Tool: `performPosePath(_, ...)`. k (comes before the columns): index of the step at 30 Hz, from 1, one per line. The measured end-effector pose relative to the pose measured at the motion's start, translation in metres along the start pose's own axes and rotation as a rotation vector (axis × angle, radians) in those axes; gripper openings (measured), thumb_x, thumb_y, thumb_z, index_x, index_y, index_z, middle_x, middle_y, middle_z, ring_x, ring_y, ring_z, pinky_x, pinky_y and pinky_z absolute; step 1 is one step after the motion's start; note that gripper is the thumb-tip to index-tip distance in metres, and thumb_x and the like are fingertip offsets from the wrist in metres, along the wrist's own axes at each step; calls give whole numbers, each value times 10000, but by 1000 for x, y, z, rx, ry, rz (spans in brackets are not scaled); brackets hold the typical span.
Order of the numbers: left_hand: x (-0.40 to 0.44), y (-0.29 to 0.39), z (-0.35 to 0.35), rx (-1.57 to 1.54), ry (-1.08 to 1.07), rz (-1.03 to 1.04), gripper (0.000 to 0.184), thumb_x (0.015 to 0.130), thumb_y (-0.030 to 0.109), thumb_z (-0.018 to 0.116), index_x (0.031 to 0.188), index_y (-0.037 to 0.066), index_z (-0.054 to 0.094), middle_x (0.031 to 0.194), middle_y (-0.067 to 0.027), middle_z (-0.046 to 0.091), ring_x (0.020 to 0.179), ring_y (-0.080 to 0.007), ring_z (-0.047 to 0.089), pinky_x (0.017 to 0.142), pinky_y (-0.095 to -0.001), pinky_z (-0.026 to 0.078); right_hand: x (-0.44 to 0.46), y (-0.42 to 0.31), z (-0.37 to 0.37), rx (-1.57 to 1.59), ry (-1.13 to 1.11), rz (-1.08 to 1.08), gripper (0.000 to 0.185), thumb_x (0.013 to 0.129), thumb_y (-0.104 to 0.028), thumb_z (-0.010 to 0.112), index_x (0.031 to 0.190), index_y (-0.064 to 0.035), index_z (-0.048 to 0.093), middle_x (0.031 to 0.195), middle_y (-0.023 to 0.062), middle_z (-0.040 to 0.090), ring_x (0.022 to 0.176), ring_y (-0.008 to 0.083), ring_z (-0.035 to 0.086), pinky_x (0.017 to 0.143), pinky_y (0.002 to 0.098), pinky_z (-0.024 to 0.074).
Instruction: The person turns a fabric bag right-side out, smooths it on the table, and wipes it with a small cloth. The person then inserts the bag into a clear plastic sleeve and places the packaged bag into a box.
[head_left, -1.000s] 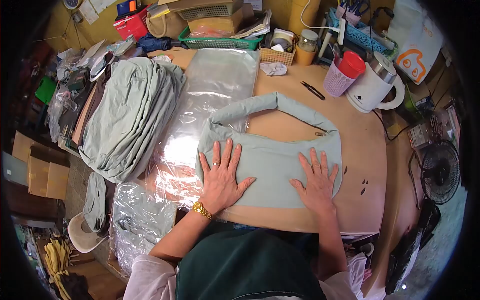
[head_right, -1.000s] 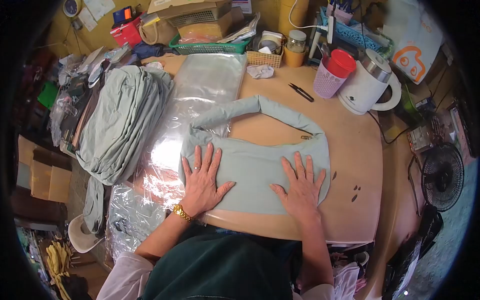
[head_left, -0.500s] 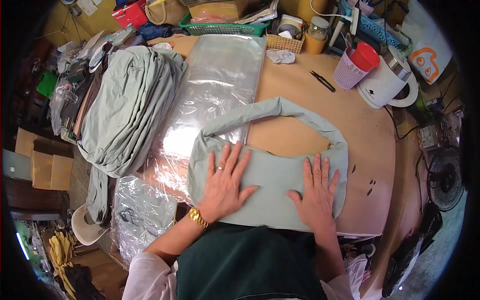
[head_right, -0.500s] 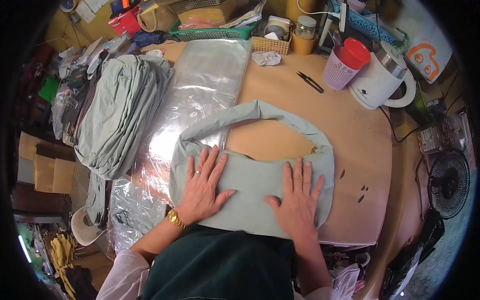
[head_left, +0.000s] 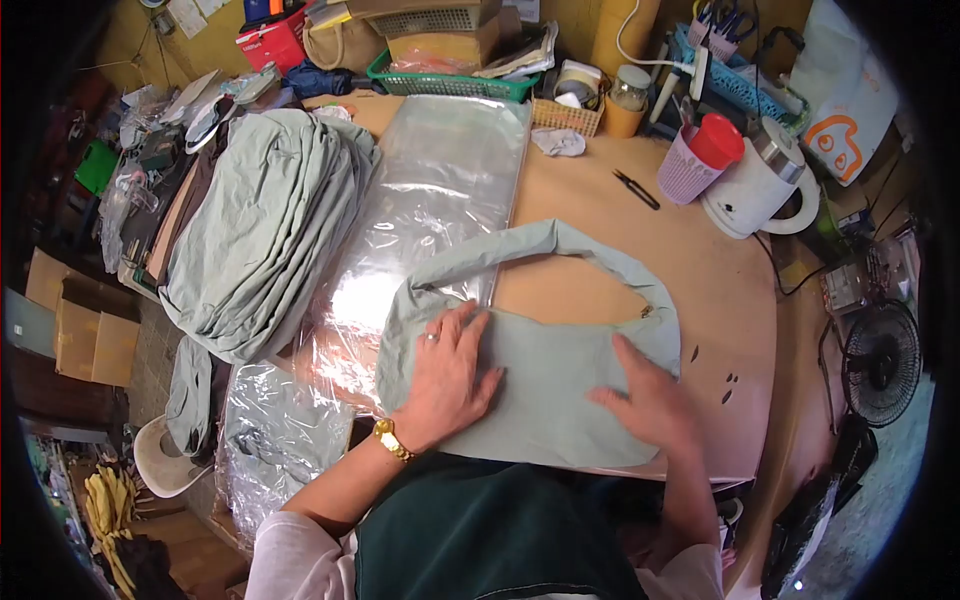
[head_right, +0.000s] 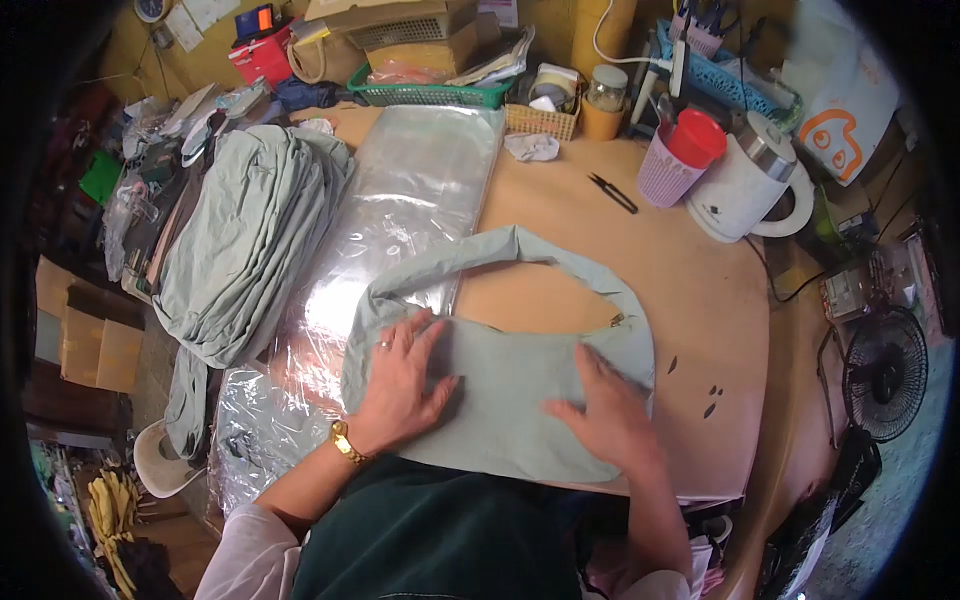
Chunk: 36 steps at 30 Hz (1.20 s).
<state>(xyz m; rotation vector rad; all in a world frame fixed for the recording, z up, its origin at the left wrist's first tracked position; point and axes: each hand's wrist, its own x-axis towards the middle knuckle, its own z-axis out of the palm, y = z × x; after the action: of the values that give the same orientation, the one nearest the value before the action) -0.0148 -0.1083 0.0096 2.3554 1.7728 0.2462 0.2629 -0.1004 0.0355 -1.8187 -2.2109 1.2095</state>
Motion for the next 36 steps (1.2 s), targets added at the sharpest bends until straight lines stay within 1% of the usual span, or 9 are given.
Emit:
performPosePath(6, 72, -18, 15, -2213, 42, -538, 448, 977, 372, 558, 1218, -3, 511, 1187, -123, 600, 1053, -239, 582, 967, -346, 473, 95, 7, 12, 1900, 10, -199, 1029, 894, -580, 557, 1480, 97, 50, 1539, 279, 183, 1440, 365, 210, 1161, 481, 211)
performPosePath(12, 63, -74, 23, -2460, 290, -709, 450, 1021, 364, 448, 1209, -43, 485, 1192, -187, 596, 1113, -310, 600, 972, -434, 524, 77, 53, 14, 2434, 586, -116, 976, 880, -543, 595, 1443, 125, 160, 1485, 269, 307, 1410, 361, 281, 1186, 492, 162)
performPosePath(22, 54, -79, 33, -2538, 270, -413, 505, 1051, 370, 314, 1245, -76, 447, 1229, -239, 584, 1125, -343, 607, 971, -444, 528, 83, 57, 29, 2246, 537, -422, 758, 940, -492, 514, 1361, 117, 353, 1433, 246, 404, 1387, 356, 321, 1177, 502, 194)
performPosePath(24, 53, -65, 12, -2563, -41, -434, 498, 1040, 332, 346, 1316, -78, 410, 1297, -237, 546, 1205, -349, 551, 1001, -454, 505, 91, 54, 27, 2221, 642, -295, 703, 965, -468, 471, 1350, 112, 369, 1440, 251, 396, 1375, 361, 341, 1168, 505, 221)
performPosePath(26, 42, -25, 12, -2267, -189, -398, 476, 1022, 268, 375, 1333, -92, 408, 1321, -229, 537, 1231, -327, 539, 1020, -423, 483, 102, 65, 37, 2089, 582, -408, 678, 965, -451, 482, 1354, 94, 375, 1435, 252, 401, 1366, 362, 353, 1159, 502, 242)
performPosePath(28, 20, 21, 9, -989, -197, 86, 487, 987, 257, 464, 1406, 11, 430, 1370, -149, 537, 1262, -318, 520, 1077, -443, 383, 117, 81, 47, 1809, 519, -478, 604, 976, -353, 498, 1372, 83, 359, 1436, 235, 408, 1352, 343, 384, 1140, 496, 273)
performPosePath(31, 18, 52, 47, -124, -13, 453, 646, 931, 411, 531, 1459, 78, 368, 1537, -146, 314, 1435, -359, 245, 1125, -626, 150, 78, 14, 39, 788, 663, -297, 628, 944, -288, 545, 1415, 65, 329, 1473, 255, 359, 1393, 358, 333, 1148, 493, 246)
performPosePath(34, 25, 47, 56, 23, -106, 449, 705, 923, 497, 504, 1476, 94, 337, 1570, -125, 242, 1458, -349, 180, 1113, -660, 103, 35, -24, 73, -222, 603, -398, 812, 835, -321, 686, 1438, 63, 301, 1479, 282, 325, 1406, 384, 293, 1149, 502, 224)
performPosePath(36, 23, 51, 55, -15, -101, 452, 692, 922, 475, 513, 1472, 92, 343, 1567, -138, 242, 1449, -364, 197, 1109, -659, 116, 20, 1, 78, -206, 545, -353, 822, 833, -349, 684, 1434, 68, 308, 1490, 276, 313, 1412, 377, 285, 1151, 509, 213)
